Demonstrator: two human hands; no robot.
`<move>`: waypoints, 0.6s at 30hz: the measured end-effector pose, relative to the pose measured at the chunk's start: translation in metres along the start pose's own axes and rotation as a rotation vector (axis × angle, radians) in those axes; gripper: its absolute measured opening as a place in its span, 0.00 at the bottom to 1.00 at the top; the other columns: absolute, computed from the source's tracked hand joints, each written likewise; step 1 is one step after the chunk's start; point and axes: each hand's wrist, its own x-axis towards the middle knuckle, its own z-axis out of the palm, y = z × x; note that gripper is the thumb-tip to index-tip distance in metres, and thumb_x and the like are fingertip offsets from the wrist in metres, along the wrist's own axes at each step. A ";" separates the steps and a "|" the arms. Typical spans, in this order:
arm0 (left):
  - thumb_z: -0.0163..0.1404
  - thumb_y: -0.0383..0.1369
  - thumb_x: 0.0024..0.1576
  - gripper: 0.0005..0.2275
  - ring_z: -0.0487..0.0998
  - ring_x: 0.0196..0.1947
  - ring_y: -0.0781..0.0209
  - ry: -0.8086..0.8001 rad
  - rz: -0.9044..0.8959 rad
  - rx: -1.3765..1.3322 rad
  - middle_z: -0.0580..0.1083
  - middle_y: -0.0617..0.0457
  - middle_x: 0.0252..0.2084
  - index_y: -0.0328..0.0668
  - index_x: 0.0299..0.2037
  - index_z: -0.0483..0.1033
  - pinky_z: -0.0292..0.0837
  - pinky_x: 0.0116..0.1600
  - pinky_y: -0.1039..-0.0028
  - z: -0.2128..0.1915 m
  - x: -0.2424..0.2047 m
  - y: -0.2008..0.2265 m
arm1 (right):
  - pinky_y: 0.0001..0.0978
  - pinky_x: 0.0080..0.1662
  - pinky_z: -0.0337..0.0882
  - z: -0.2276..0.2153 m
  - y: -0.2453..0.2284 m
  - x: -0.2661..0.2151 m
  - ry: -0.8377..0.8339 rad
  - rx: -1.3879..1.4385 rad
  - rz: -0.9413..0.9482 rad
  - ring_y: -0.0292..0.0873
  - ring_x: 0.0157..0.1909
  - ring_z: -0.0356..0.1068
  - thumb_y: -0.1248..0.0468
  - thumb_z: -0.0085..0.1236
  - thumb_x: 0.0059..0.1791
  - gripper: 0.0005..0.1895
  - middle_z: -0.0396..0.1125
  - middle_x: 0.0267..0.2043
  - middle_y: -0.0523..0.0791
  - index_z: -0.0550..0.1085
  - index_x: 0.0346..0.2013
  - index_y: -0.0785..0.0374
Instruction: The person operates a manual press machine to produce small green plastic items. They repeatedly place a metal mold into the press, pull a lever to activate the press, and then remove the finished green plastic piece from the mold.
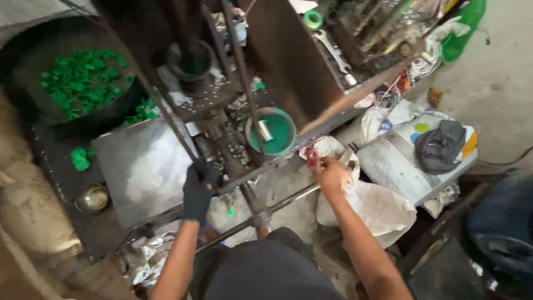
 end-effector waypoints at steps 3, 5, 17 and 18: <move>0.52 0.31 0.64 0.09 0.70 0.30 0.69 0.189 -0.006 0.133 0.74 0.57 0.34 0.36 0.51 0.78 0.66 0.34 0.73 0.028 0.020 0.001 | 0.47 0.39 0.73 -0.015 -0.005 0.006 -0.059 0.019 -0.067 0.54 0.34 0.76 0.48 0.58 0.50 0.16 0.76 0.31 0.49 0.83 0.34 0.56; 0.47 0.31 0.66 0.10 0.74 0.28 0.68 0.230 0.017 0.354 0.76 0.58 0.28 0.36 0.45 0.82 0.66 0.33 0.74 0.030 0.025 -0.003 | 0.47 0.40 0.73 -0.024 -0.007 0.008 -0.070 0.065 -0.222 0.54 0.34 0.76 0.51 0.55 0.51 0.15 0.76 0.32 0.48 0.81 0.34 0.57; 0.51 0.31 0.61 0.08 0.73 0.23 0.71 0.285 -0.007 -0.222 0.76 0.58 0.27 0.34 0.39 0.80 0.67 0.28 0.76 0.037 0.030 -0.016 | 0.44 0.35 0.72 -0.033 -0.002 0.017 -0.215 0.185 -0.247 0.53 0.32 0.75 0.45 0.59 0.47 0.18 0.76 0.29 0.47 0.81 0.34 0.56; 0.51 0.32 0.61 0.08 0.72 0.22 0.72 0.297 -0.018 -0.162 0.75 0.59 0.26 0.33 0.39 0.81 0.65 0.27 0.76 0.037 0.029 -0.012 | 0.43 0.36 0.71 -0.035 0.000 0.022 -0.252 0.260 -0.183 0.51 0.32 0.76 0.46 0.58 0.48 0.18 0.75 0.30 0.48 0.80 0.36 0.56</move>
